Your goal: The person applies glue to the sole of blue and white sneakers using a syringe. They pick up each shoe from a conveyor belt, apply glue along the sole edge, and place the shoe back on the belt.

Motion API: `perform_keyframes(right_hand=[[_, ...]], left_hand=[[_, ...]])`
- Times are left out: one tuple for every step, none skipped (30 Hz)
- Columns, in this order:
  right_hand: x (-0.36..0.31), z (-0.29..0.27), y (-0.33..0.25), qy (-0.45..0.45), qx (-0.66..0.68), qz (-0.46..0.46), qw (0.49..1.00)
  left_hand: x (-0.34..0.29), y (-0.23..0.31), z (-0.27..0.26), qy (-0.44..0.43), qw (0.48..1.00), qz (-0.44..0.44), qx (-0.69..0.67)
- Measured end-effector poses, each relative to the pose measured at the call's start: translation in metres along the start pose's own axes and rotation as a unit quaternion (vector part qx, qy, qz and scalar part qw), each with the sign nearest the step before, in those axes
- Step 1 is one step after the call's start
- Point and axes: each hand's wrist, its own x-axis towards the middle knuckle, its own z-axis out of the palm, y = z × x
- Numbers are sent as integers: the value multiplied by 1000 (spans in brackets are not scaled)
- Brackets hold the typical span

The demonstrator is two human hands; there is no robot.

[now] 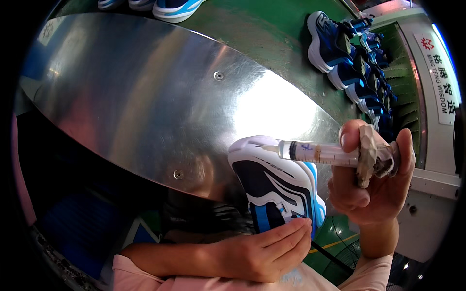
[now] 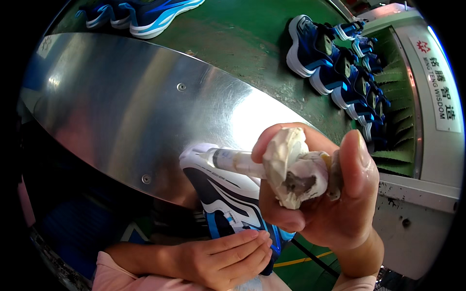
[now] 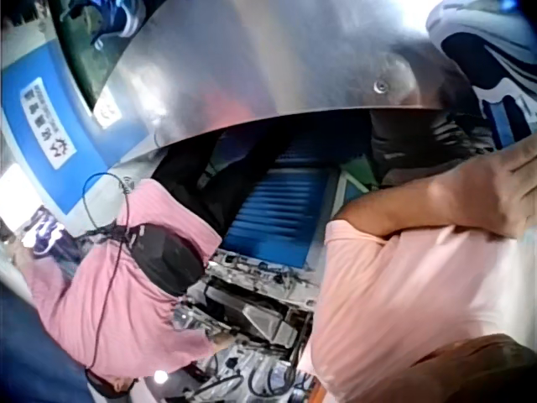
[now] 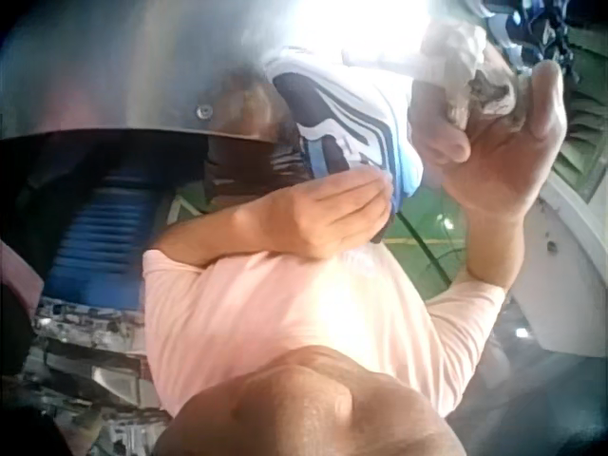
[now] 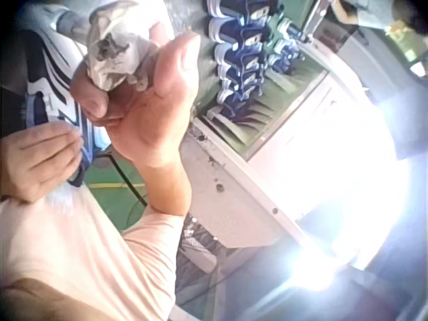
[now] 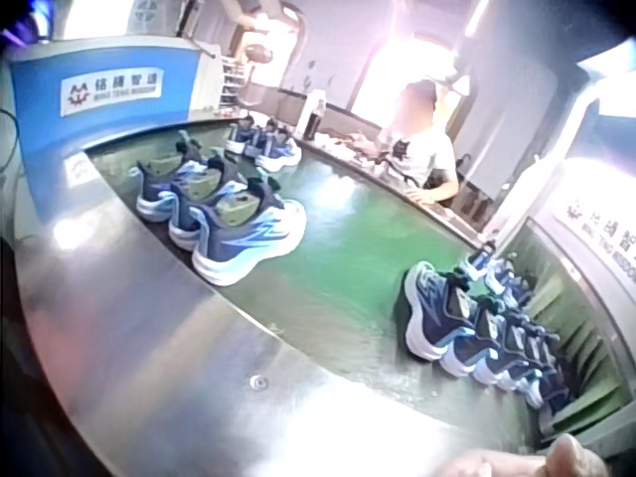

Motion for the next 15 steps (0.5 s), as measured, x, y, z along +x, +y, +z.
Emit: perform_keyframes(right_hand=[[2,0,-2,-3,-2,7,1000],[4,0,-3,-10,-4,12,1000],[5,2,-3,-3,-12,15,1000],[7,4,-3,4,-19,19,1000],[9,5,-3,10,-28,22,999],[11,6,-2,17,-32,27,999],[11,8,-3,27,-47,27,998],[12,11,-3,39,-64,28,997],[11,16,-5,53,-92,24,994],[9,22,-7,67,-120,20,990],[7,28,-9,82,-147,15,986],[5,33,-10,96,-174,10,980],[3,37,-11,111,-200,5,973],[0,36,-10,122,-214,-6,969],[-3,36,-10,134,-227,-15,964]], left_hand=[[0,0,0,3,1000,2,7],[0,0,-1,3,1000,5,15],[-1,0,-2,5,1000,5,22],[-1,0,-2,7,1000,5,28],[-1,0,-3,10,999,5,34],[-2,-2,-3,8,999,7,34],[-3,-3,-4,6,999,10,34],[-3,-3,-4,5,999,14,33],[-2,-2,-2,27,999,3,31],[0,2,2,49,998,-9,28],[0,2,3,58,998,-13,28],[1,3,5,66,997,-17,28],[1,3,4,63,997,-17,30],[1,4,5,65,997,-15,35],[2,4,6,68,997,-14,39]])
